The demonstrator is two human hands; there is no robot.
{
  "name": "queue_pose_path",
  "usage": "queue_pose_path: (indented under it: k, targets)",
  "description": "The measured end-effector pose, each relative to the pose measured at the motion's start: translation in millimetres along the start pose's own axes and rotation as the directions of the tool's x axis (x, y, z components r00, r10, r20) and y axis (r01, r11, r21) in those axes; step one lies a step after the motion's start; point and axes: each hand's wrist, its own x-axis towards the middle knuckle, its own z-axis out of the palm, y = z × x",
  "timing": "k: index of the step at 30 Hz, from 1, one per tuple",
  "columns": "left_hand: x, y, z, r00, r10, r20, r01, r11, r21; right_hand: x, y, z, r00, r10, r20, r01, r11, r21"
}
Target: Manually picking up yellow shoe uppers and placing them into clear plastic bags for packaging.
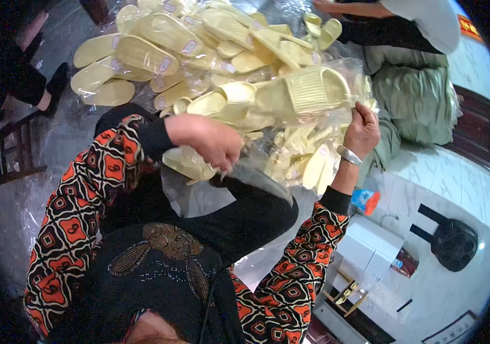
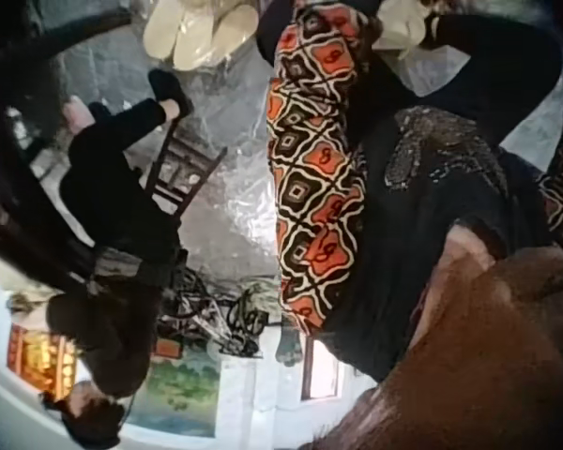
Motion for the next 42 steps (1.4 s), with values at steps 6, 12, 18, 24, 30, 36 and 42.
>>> queue_pose_path:
  k: [6,12,18,24,30,36,42]
  targets:
    - [-47.5,18.0,-32.4,0.973,-0.196,-0.122,0.142,0.923,-0.357,-22.7,-33.4,-37.0,0.985,-0.145,0.089,0.15,0.987,-0.056]
    - [-75.1,15.7,-45.3,0.845,-0.282,-0.454,0.031,0.874,-0.485,-39.9,-59.0,-71.3,0.969,-0.216,0.12,0.234,0.958,-0.165]
    - [-88.1,1.6,-49.1,0.755,-0.2,-0.624,-0.091,0.911,-0.402,-46.9,-82.3,-96.1,0.965,-0.259,-0.036,0.245,0.945,-0.216]
    - [-95.3,0.6,-53.4,0.361,-0.286,-0.888,-0.119,0.93,-0.348,-48.0,-80.7,-98.8,0.893,-0.436,-0.112,0.374,0.858,-0.352]
    - [-95.3,-5.8,-56.6,0.13,-0.411,-0.902,-0.231,0.873,-0.431,-46.9,-56.4,-88.9,0.852,-0.465,-0.243,0.265,0.781,-0.565]
    - [-113.1,-23.2,-60.6,-0.24,-0.424,-0.873,-0.299,0.888,-0.349,-53.1,-27.4,-91.0,0.807,-0.454,-0.378,0.135,0.765,-0.63]
    - [-66.3,-24.8,-44.6,-0.137,-0.321,-0.937,-0.351,0.9,-0.257,-61.7,-64.4,-48.4,0.8,-0.404,-0.443,0.178,0.865,-0.469]
